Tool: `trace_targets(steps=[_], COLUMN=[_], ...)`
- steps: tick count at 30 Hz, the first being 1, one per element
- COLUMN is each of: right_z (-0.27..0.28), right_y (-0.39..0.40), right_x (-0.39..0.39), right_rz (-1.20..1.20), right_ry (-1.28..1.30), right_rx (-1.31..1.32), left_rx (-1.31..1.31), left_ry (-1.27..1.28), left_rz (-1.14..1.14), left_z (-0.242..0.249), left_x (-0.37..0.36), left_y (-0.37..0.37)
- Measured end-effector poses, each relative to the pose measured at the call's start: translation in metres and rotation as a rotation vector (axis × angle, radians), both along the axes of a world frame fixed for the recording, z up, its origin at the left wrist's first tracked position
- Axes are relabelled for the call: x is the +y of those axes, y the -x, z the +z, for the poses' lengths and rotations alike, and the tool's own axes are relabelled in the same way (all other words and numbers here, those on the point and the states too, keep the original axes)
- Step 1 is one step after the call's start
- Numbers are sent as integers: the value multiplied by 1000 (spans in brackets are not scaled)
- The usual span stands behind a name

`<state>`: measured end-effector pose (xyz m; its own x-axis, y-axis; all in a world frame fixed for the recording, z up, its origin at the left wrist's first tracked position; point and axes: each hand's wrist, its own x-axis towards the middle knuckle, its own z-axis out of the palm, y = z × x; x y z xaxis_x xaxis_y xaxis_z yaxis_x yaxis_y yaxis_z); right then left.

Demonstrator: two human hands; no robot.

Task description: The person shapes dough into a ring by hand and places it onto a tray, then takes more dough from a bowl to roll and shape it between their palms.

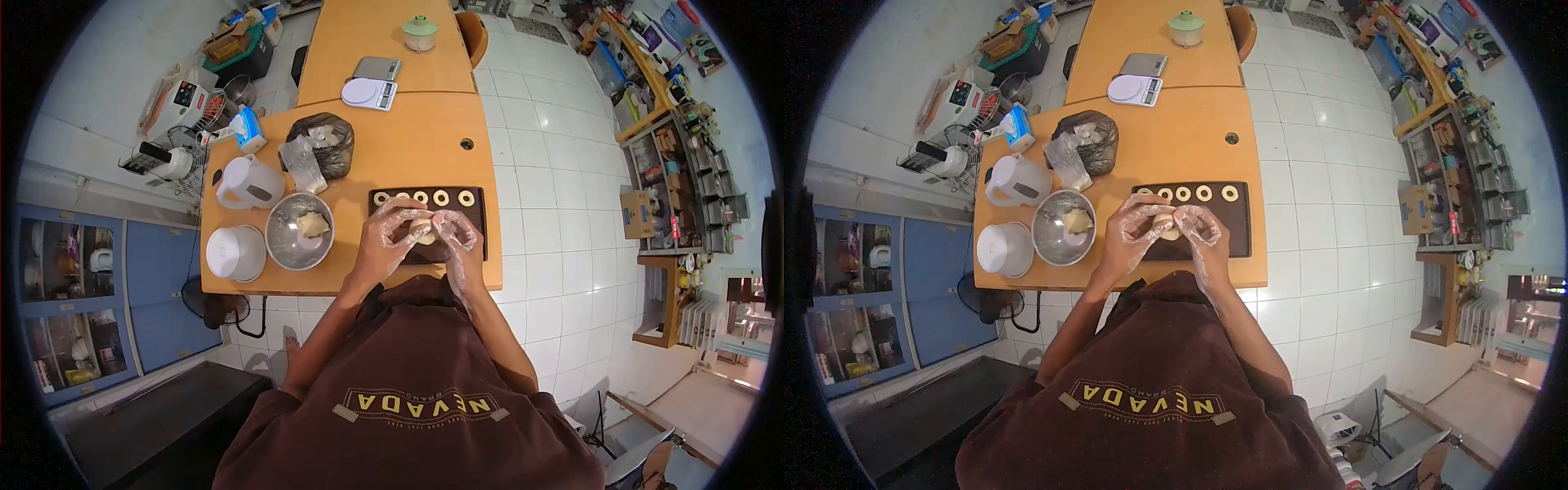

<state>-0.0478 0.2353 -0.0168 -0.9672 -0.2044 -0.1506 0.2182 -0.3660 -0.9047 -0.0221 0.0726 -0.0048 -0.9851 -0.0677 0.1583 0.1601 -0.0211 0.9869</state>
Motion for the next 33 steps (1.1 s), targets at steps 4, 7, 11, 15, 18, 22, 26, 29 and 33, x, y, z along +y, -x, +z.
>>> trace_targets(steps=[4,7,11,15,18,22,26,29,33], right_z=[8,9,-6,-5,5,7,14,15,7], right_y=[1,3,4,2,3,4,3,3,1], right_x=[3,2,2,3,0,-5,-2,-1,-3], right_rz=[84,36,17,82,84,58,29,-36,-74], right_ry=[117,345,345,270,265,-36,-398,-500,-519], right_rx=[-156,-343,-318,-199,-178,106,358,463,506], left_rx=[-26,-77,-183,-190,-231,-195,-188,-212,-214], left_ry=[-3,-137,-162,-138,-104,-137,-114,-92,-160], left_rz=[7,-10,-15,-8,0,5,22,36,57], left_z=[4,-1,-15,-3,1,4,8,11,2], left_x=[-3,-1,-2,-6,-9,-7,-5,-4,0], left_y=[0,-2,-7,-8,-6,-3,-2,-2,0])
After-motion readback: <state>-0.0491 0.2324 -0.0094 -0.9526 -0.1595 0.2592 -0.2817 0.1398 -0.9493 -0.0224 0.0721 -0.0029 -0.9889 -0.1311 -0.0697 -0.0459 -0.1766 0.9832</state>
